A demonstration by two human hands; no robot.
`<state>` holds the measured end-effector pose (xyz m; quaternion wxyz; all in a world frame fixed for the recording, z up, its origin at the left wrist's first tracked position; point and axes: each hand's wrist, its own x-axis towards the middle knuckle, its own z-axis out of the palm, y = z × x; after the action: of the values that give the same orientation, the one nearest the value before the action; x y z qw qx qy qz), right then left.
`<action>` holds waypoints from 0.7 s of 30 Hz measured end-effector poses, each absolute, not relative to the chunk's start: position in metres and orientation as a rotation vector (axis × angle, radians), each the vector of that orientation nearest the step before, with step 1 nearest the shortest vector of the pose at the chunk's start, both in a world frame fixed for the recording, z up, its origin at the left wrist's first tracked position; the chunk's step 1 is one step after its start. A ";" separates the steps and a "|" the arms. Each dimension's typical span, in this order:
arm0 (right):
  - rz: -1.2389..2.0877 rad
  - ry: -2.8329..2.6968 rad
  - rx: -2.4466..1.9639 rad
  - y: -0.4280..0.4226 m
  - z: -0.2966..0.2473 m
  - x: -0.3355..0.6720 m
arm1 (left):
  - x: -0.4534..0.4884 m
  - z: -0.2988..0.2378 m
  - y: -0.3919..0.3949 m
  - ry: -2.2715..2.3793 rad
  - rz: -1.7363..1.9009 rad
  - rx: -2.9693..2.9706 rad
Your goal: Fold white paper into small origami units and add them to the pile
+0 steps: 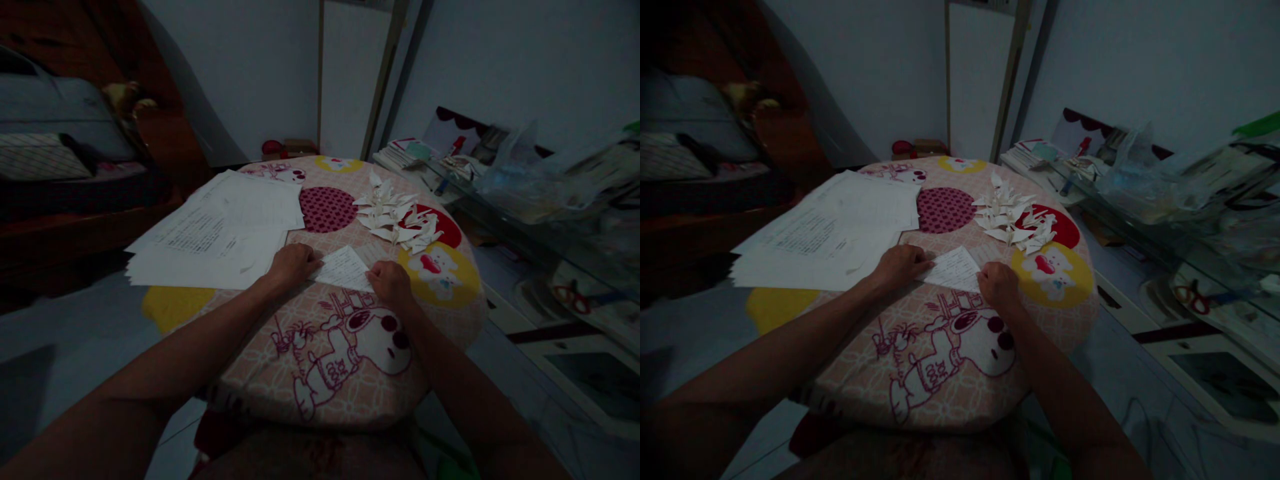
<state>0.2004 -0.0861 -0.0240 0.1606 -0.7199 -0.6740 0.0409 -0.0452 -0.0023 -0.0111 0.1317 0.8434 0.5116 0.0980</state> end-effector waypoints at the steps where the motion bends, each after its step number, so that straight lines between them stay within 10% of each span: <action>1: 0.115 -1.923 -2.052 -0.086 -0.025 0.201 | -0.044 -0.009 -0.003 1.494 0.267 2.438; 21: 0.078 -1.959 -2.109 -0.087 -0.024 0.199 | -0.038 -0.002 -0.006 1.579 0.155 2.363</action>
<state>0.1986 -0.0869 -0.0235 0.1307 -0.7261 -0.6745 0.0267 -0.0379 -0.0060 -0.0016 0.1471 0.8213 0.5486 0.0537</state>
